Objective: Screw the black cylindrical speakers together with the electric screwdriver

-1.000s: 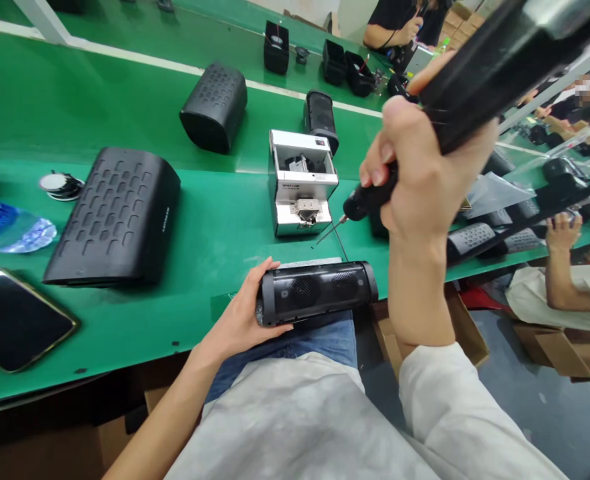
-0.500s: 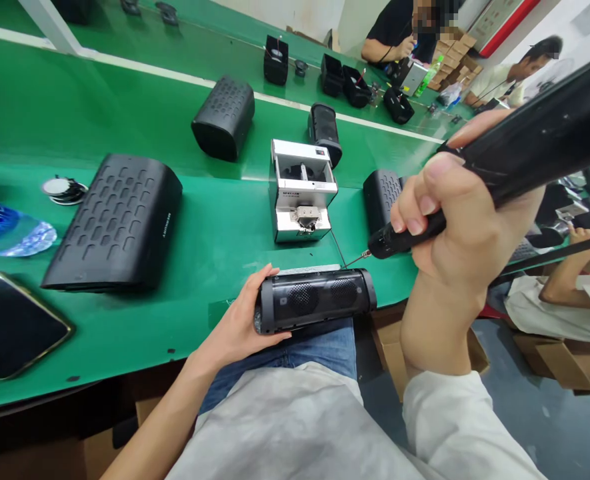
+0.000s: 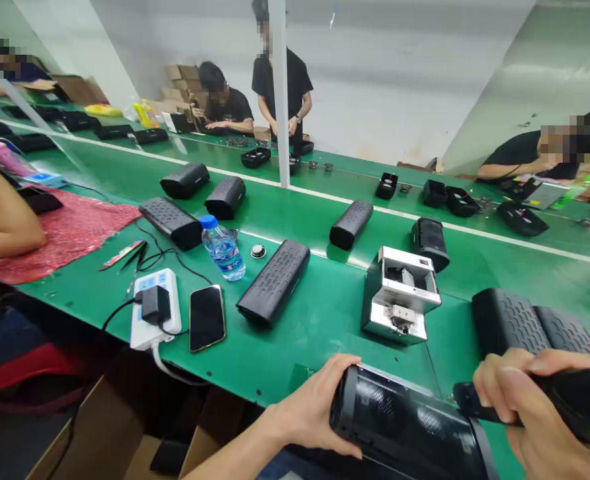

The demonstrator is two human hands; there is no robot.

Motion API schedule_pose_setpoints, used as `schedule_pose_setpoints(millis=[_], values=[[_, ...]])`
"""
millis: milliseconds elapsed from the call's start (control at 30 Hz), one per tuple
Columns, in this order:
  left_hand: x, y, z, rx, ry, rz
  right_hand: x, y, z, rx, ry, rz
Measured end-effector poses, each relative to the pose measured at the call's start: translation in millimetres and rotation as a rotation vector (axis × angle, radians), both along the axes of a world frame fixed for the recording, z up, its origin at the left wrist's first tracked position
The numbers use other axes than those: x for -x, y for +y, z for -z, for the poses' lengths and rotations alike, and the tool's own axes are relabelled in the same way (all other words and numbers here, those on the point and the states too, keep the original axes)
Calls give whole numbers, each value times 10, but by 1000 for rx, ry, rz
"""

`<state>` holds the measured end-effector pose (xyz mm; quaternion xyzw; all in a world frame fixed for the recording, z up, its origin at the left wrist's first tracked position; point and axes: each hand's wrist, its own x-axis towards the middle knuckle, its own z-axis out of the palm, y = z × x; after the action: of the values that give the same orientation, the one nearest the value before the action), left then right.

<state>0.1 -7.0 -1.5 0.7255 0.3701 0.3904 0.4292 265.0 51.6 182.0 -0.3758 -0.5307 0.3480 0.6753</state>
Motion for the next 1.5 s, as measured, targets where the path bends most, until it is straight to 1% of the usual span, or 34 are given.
schedule_pose_setpoints(millis=[67, 133, 233, 300, 433, 533, 600, 700, 767, 833, 900, 967, 1033, 1133, 1233, 1333, 1400, 1500], values=[[-6, -9, -11, 5, -5, 7, -36, 7, 5, -42, -34, -90], [-4, -11, -22, 8, -5, 7, -59, 46, 1, -87, -50, -150], [12, 1, -32, 23, 9, 4, -59, 129, -6, -114, -34, -217], [27, 5, -42, 31, 28, 1, -27, 175, -13, -106, -14, -234], [44, -21, -77, 42, 72, -15, 47, 213, -68, -97, 38, -157], [49, -17, -84, 31, 109, -25, 56, 245, -201, -59, -35, -143], [53, -1, -77, 19, 127, -29, 85, 293, -350, -120, -67, -113], [60, 6, -78, 7, 137, -32, 226, 439, -568, -289, -53, 28], [62, -1, -88, 5, 140, -30, 358, 601, -623, -384, -43, 99], [59, -7, -98, 9, 138, -32, 479, 796, -583, -447, -61, 105], [53, -7, -103, 13, 133, -37, 563, 983, -478, -467, -82, 95], [47, -7, -107, 18, 128, -40, 601, 1123, -361, -468, -81, 102], [44, -8, -110, 24, 126, -41, 598, 1209, -269, -478, -71, 110], [48, -9, -114, 27, 126, -37, 558, 1289, -193, -495, -97, 106], [56, -5, -105, 23, 125, -32, 531, 1375, -154, -478, -156, 104], [59, -4, -92, 22, 127, -35, 553, 1457, -133, -452, -221, 69], [56, -11, -92, 22, 127, -40, 591, 1466, -140, -455, -232, 57], [46, -23, -108, 25, 137, -39, 644, 1385, -176, -466, -160, 81]])
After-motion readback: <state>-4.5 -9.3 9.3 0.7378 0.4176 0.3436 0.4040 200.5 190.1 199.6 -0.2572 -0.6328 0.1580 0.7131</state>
